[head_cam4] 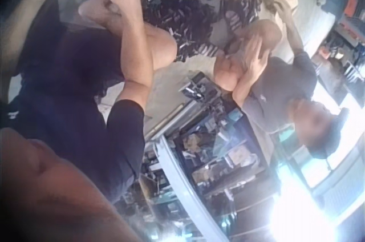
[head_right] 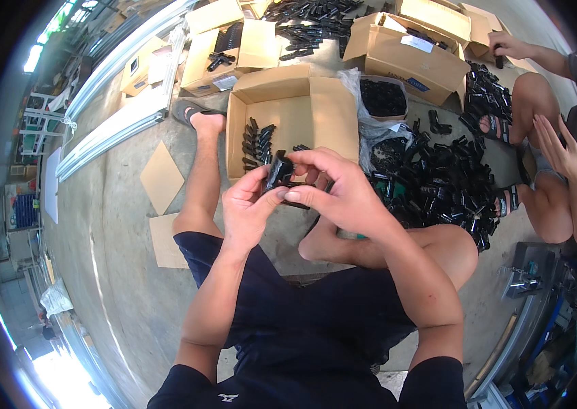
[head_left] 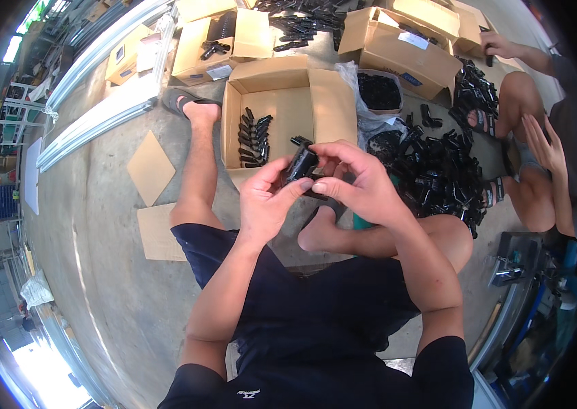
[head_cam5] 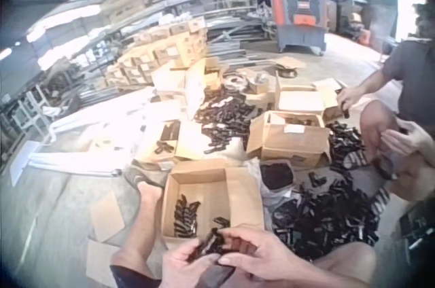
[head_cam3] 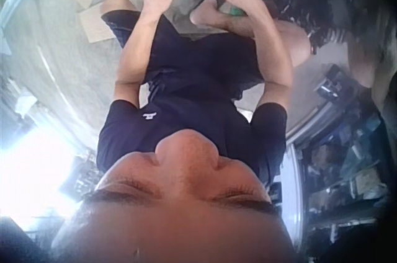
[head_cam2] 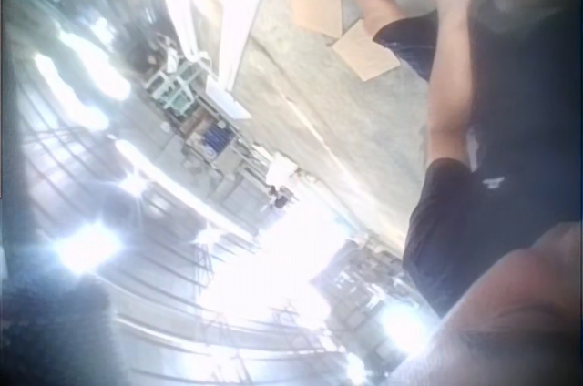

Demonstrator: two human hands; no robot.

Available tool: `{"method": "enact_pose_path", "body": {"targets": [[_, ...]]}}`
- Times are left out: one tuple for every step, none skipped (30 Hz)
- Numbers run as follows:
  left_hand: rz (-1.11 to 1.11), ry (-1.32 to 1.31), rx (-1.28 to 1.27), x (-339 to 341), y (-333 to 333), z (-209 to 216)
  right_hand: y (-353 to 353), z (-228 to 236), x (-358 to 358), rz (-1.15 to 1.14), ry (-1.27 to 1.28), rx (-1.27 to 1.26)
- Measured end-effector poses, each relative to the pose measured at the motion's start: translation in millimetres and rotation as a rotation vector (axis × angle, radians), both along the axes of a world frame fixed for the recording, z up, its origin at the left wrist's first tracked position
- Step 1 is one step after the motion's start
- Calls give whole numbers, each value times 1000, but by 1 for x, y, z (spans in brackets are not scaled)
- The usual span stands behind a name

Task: The person sits on the floor and assembles small black plastic components by hand. They pick up individual pieces from a cardboard box, fit them together, and place the assembled units into a separate box.

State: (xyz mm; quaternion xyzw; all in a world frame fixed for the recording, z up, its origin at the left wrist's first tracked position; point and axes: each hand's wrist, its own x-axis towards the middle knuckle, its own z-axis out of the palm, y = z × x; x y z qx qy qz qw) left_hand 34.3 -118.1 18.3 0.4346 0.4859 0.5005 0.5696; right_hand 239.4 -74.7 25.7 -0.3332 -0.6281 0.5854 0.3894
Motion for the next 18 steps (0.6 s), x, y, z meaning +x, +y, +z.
{"method": "enact_pose_path", "body": {"targets": [[-8,-2,3,4,-1,5,-2,2,0,-1,-5,17],[-15,-4,5,7,-1,9,-4,5,-1,-1,-10,34],[-21,35,6,7,-2,10,-5,3,-2,4,22,0],[-29,70,9,7,-2,12,-6,2,-1,5,51,-33],[-37,105,12,7,-2,14,-6,-8,0,10,116,-117],[-44,94,24,9,-2,17,-6,-16,0,16,182,-202],[-47,86,33,9,-3,21,-8,-20,-1,1,243,-232],[-50,78,43,9,-4,24,-10,-23,-3,-14,304,-262],[-49,87,30,8,-6,25,-11,-25,-4,-30,364,-292],[-46,98,20,6,-7,27,-10,-24,-5,-25,367,-264],[-44,108,10,5,-7,28,-9,-24,-6,-20,370,-235],[-38,114,10,4,-7,28,-8,-24,-8,-16,373,-207],[-32,119,10,4,-7,27,-9,-24,-9,-19,374,-226],[-27,124,9,3,-7,26,-10,-26,-10,-22,375,-245],[-31,125,5,3,-7,26,-11,-27,-11,-28,375,-251],[-37,125,2,2,-6,25,-13,-28,-12,-36,374,-255],[-43,124,0,2,-5,25,-14,-29,-13,-46,373,-247],[-54,122,5,2,-5,25,-14,-31,-12,-54,370,-245]]}}
